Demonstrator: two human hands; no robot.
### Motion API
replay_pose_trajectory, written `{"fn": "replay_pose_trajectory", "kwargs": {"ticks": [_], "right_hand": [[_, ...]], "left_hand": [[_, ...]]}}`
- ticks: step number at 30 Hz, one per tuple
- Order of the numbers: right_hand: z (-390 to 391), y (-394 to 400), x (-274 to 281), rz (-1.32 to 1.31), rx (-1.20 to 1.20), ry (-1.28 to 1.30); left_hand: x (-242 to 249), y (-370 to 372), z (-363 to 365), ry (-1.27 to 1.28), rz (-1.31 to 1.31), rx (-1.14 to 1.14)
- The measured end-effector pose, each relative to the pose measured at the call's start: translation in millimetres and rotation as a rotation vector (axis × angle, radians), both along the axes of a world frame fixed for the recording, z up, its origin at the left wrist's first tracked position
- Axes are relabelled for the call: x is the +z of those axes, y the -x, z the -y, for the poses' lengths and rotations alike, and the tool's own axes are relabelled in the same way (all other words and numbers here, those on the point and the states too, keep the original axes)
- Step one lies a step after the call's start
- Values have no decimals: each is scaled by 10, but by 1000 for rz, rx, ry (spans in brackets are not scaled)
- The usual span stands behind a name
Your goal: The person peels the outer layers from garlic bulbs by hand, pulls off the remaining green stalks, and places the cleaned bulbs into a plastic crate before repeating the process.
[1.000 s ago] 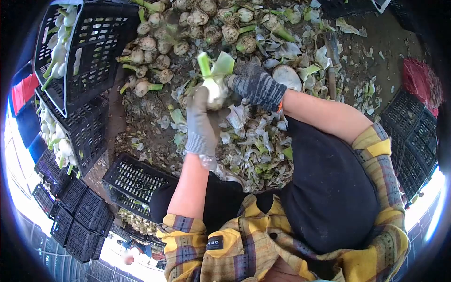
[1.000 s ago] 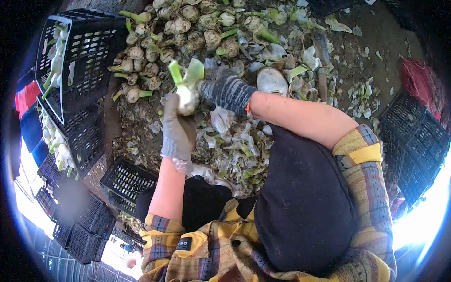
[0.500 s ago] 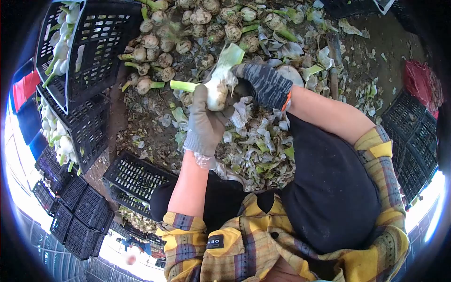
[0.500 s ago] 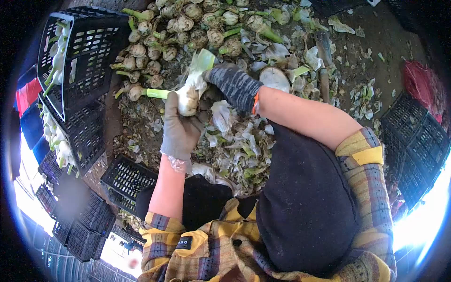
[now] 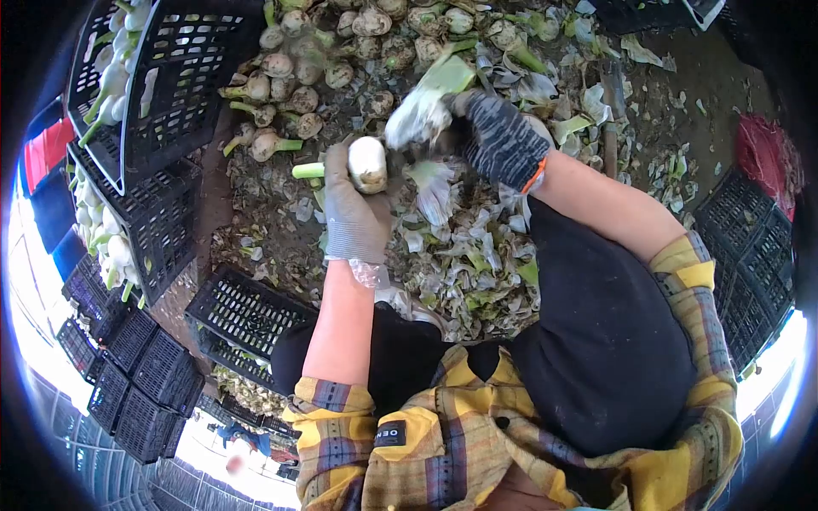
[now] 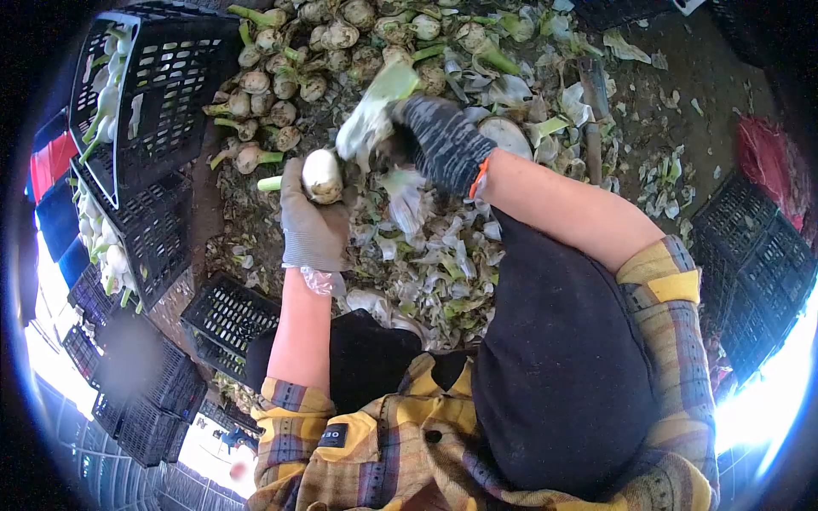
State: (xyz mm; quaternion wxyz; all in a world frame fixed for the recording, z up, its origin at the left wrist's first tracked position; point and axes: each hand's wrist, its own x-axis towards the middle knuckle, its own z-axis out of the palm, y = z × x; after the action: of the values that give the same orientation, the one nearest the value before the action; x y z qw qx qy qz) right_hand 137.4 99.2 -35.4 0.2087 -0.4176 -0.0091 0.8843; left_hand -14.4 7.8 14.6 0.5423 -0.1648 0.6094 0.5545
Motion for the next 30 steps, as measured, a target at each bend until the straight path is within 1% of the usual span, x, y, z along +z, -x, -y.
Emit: {"fn": "replay_pose_trajectory", "kwargs": {"ticks": [1, 3, 5, 6, 7, 8, 10, 11, 14, 15, 18, 19, 22, 25, 28, 30], "right_hand": [[-53, 15, 89, 69, -3, -14], [-143, 35, 232, 207, -9, -42], [-151, -26, 193, 416, 748, -954], [-139, -65, 161, 501, 1131, -1409], [-23, -58, 91, 383, 1340, -1592], [12, -72, 54, 380, 1425, -1522], [27, -12, 148, 372, 1586, -1374], [25, -17, 65, 501, 1475, -1456], [26, -49, -151, 244, 934, -1108], [50, 2, -18, 184, 737, -964], [-2, 57, 268, 134, 774, -472], [-7, 74, 314, 42, 776, -365], [-26, 88, 389, 50, 889, -382], [87, 2, 210, -87, 623, -348], [100, -19, 136, -87, 620, -379], [38, 8, 199, 31, 727, -479]], "left_hand": [[36, -11, -59, 38, -5, 117], [22, 113, -14, -24, -26, 53], [30, 148, 19, -70, -67, 4], [32, 146, 22, -52, -127, -20], [29, 145, 21, -35, -187, -42], [29, 142, 27, -16, -248, -63], [51, 102, 34, -75, -377, -176], [61, 84, 35, -106, -440, -232], [53, 74, 17, -106, -442, -335], [83, 36, -5, -141, -505, -404], [-19, 13, 50, -227, -515, -482], [-74, 15, 93, -250, -495, -466], [-190, 45, 178, -319, -446, -412], [-133, 33, 148, -295, -490, -519], [-180, 41, 143, -322, -482, -532], [-86, 8, 152, -345, -490, -506]]}}
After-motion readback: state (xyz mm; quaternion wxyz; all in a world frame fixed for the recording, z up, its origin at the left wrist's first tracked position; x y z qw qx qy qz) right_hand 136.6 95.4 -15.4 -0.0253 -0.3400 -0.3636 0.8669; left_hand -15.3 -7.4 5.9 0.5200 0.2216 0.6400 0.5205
